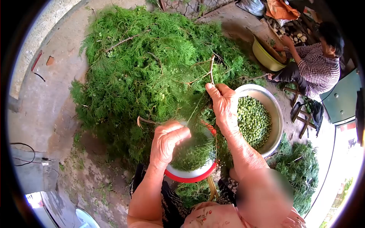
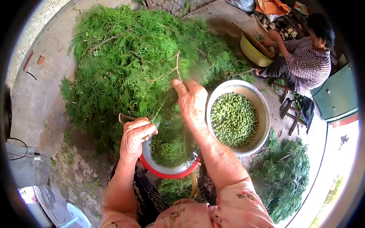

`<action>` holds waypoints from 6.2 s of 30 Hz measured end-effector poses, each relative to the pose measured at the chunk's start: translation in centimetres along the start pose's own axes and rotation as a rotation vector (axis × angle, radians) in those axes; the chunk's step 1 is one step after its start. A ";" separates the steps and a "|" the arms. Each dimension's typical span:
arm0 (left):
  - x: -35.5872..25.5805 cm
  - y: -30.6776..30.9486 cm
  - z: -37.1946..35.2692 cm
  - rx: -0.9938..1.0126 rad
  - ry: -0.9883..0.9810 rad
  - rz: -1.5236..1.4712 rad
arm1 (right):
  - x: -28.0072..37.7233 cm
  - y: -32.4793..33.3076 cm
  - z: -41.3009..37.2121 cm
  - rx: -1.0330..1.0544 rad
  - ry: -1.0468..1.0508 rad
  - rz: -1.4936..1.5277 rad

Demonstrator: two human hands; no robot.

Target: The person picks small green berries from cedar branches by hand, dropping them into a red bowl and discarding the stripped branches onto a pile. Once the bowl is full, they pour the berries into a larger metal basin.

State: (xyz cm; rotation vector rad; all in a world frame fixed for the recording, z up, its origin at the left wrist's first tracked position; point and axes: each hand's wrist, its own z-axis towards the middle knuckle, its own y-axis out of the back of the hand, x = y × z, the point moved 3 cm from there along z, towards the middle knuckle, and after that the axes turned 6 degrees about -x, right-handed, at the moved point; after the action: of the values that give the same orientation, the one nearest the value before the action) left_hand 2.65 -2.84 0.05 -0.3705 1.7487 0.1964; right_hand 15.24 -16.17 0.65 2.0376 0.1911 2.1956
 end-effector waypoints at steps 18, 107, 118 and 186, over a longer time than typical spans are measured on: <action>8.1 3.0 -5.2 -0.100 0.091 0.191 | -0.5 6.2 1.3 -0.216 -0.150 0.456; 4.4 -1.2 -20.6 -0.240 0.028 -0.953 | -6.9 9.4 -22.2 0.024 -0.579 0.774; 8.9 -6.7 -21.9 -0.327 0.178 -0.372 | -4.8 8.8 -22.1 0.100 -0.663 1.051; 8.9 -4.8 -19.0 -0.218 -0.066 -0.059 | -3.2 8.0 -23.6 0.285 -0.446 0.555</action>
State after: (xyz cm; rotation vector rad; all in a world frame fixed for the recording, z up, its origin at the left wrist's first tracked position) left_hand -14.63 -14.85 -4.30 -0.5673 1.6538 0.3549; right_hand -8.18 -24.61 -2.69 2.9742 -0.1398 1.9715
